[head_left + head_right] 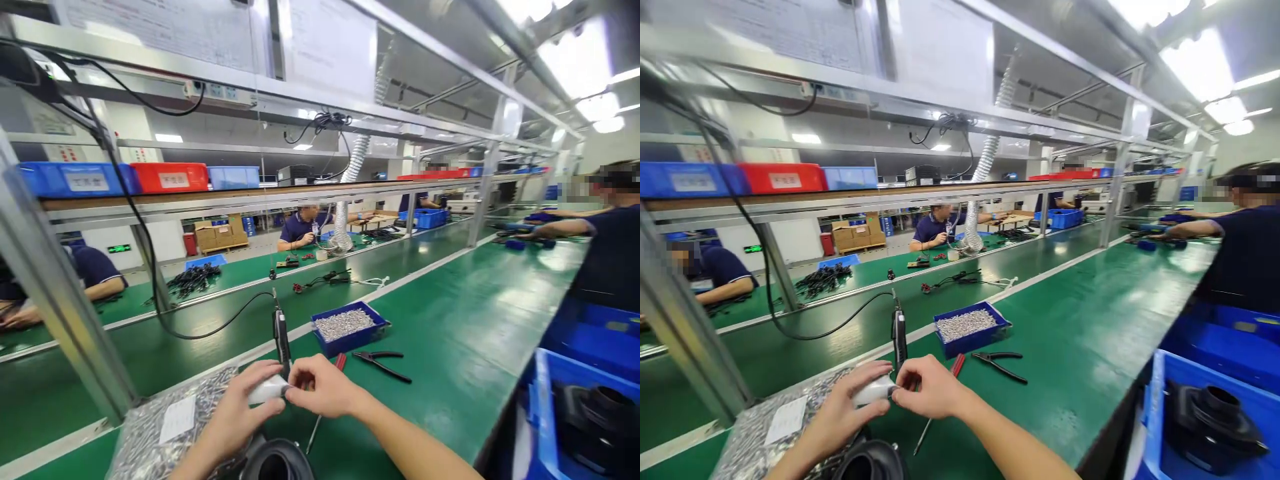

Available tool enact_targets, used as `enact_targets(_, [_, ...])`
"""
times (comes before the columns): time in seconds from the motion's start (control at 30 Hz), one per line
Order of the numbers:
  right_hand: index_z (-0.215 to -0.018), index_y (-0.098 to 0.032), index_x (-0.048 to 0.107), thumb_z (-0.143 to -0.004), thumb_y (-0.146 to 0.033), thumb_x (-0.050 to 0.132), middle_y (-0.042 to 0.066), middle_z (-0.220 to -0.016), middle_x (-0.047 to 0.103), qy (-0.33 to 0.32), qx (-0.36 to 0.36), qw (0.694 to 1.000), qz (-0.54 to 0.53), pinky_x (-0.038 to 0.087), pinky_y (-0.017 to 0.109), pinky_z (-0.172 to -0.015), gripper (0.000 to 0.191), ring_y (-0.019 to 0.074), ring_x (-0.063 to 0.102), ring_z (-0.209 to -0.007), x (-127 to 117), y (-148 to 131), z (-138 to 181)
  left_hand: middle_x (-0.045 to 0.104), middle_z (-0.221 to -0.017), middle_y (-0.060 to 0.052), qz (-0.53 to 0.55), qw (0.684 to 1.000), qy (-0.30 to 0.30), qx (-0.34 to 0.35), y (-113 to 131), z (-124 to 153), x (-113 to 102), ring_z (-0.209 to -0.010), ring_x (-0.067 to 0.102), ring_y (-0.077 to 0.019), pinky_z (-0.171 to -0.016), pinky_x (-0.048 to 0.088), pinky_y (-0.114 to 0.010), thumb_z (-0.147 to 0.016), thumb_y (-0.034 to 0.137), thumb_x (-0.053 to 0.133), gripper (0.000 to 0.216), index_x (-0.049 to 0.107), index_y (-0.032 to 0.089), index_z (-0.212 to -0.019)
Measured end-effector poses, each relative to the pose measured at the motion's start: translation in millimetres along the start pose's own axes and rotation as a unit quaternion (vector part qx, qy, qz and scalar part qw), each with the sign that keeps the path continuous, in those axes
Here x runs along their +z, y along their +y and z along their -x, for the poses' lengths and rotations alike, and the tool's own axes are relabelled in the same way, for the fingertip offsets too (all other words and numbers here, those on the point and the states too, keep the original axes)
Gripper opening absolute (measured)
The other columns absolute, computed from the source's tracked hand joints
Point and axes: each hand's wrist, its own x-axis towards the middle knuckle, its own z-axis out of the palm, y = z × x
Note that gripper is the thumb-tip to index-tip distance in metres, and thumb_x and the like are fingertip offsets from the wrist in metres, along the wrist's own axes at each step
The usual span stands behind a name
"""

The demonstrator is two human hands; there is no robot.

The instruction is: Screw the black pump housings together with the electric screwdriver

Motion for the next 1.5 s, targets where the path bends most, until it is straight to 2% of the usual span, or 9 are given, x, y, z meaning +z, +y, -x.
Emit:
enact_targets(0.13, [-0.085, -0.018, 0.075, -0.083, -0.027, 0.076, -0.001, -0.069, 0.066, 0.04, -0.026, 0.999, 0.001, 0.04, 0.023, -0.056, 0.01, 0.0141, 0.056, -0.063, 17, -5, 3, 0.079, -0.114, -0.011, 0.003, 0.999, 0.028, -0.03, 3, 1, 1, -0.107, 0.073, -0.0311, -0.102, 0.058, -0.045, -0.083, 0.038, 0.079, 0.035, 0.081, 0.023, -0.115])
enact_targets(0.27, [-0.084, -0.018, 0.075, -0.085, -0.03, 0.074, 0.001, -0.07, 0.065, 0.059, -0.012, 0.998, 0.006, 0.041, 0.025, -0.057, 0.012, 0.0156, 0.056, -0.064, 17, -3, 2, 0.071, -0.136, -0.013, -0.012, 0.999, 0.038, 0.014, 7, 4, -5, -0.122, 0.068, -0.0319, -0.11, 0.053, -0.048, -0.075, 0.034, 0.088, 0.068, 0.069, 0.027, -0.14])
enact_targets(0.47, [-0.083, -0.018, 0.069, -0.083, -0.024, 0.073, -0.001, -0.071, 0.065, 0.081, -0.018, 0.996, -0.017, 0.04, 0.025, -0.057, 0.007, 0.014, 0.055, -0.061, 18, -3, 2, 0.082, -0.1, -0.008, -0.049, 0.998, 0.03, 0.021, 12, 2, -11, -0.094, 0.075, -0.0264, -0.091, 0.055, -0.037, -0.091, 0.035, 0.073, 0.018, 0.083, 0.024, -0.102])
enact_targets(0.67, [-0.09, -0.018, 0.071, -0.088, -0.031, 0.075, 0.001, -0.074, 0.066, 0.069, -0.018, 0.996, -0.047, 0.042, 0.025, -0.057, 0.013, 0.0141, 0.055, -0.061, 16, -3, 3, 0.078, -0.079, -0.005, -0.024, 1.0, -0.02, -0.005, 18, 2, -11, -0.076, 0.069, -0.0211, -0.073, 0.047, -0.029, -0.095, 0.036, 0.067, 0.023, 0.082, 0.019, -0.09])
enact_targets(1.07, [-0.1, -0.019, 0.071, -0.106, -0.016, 0.052, 0.008, -0.093, 0.067, 0.098, -0.314, 0.922, 0.205, 0.048, 0.03, -0.066, 0.02, 0.0186, 0.063, -0.08, 10, 6, 4, 0.068, -0.068, -0.004, 0.267, 0.939, -0.054, -0.21, 2, -2, -12, -0.053, 0.06, -0.0124, -0.054, 0.041, -0.023, -0.085, 0.062, 0.08, 0.053, 0.066, 0.011, -0.082])
enact_targets(1.17, [-0.104, -0.02, 0.073, -0.105, -0.016, 0.059, 0.008, -0.095, 0.066, 0.126, -0.321, 0.925, 0.156, 0.051, 0.028, -0.065, 0.015, 0.0173, 0.063, -0.079, 12, 6, 5, 0.074, -0.105, -0.016, 0.342, 0.9, 0.089, -0.255, -18, -10, -25, -0.078, 0.073, -0.0186, -0.066, 0.053, -0.024, -0.074, 0.043, 0.096, 0.09, 0.049, 0.01, -0.143])
enact_targets(1.27, [-0.107, -0.02, 0.073, -0.104, -0.018, 0.062, 0.007, -0.093, 0.065, 0.13, -0.286, 0.943, 0.106, 0.05, 0.028, -0.062, 0.012, 0.016, 0.061, -0.073, 8, 3, 5, 0.037, -0.16, -0.032, 0.325, 0.886, 0.217, -0.25, -28, -13, -50, -0.135, 0.06, -0.0341, -0.104, 0.055, -0.04, -0.07, 0.031, 0.1, 0.144, -0.006, 0.022, -0.167])
enact_targets(1.33, [-0.108, -0.02, 0.073, -0.105, -0.019, 0.061, 0.005, -0.086, 0.066, 0.101, -0.269, 0.951, 0.116, 0.048, 0.029, -0.061, 0.013, 0.0163, 0.059, -0.069, 3, 1, 4, 0.023, -0.169, -0.029, 0.251, 0.912, 0.242, -0.216, -21, -12, -64, -0.147, 0.048, -0.0389, -0.113, 0.049, -0.047, -0.074, 0.036, 0.098, 0.134, 0.002, 0.028, -0.168])
enact_targets(1.5, [-0.104, -0.021, 0.073, -0.105, -0.025, 0.06, 0.004, -0.082, 0.065, 0.064, -0.23, 0.96, 0.148, 0.046, 0.031, -0.062, 0.014, 0.0177, 0.059, -0.07, -6, -4, 7, 0.056, -0.149, -0.02, 0.126, 0.973, 0.168, -0.092, 29, -5, -65, -0.134, 0.06, -0.0361, -0.111, 0.052, -0.047, -0.081, 0.041, 0.09, 0.093, 0.037, 0.03, -0.158])
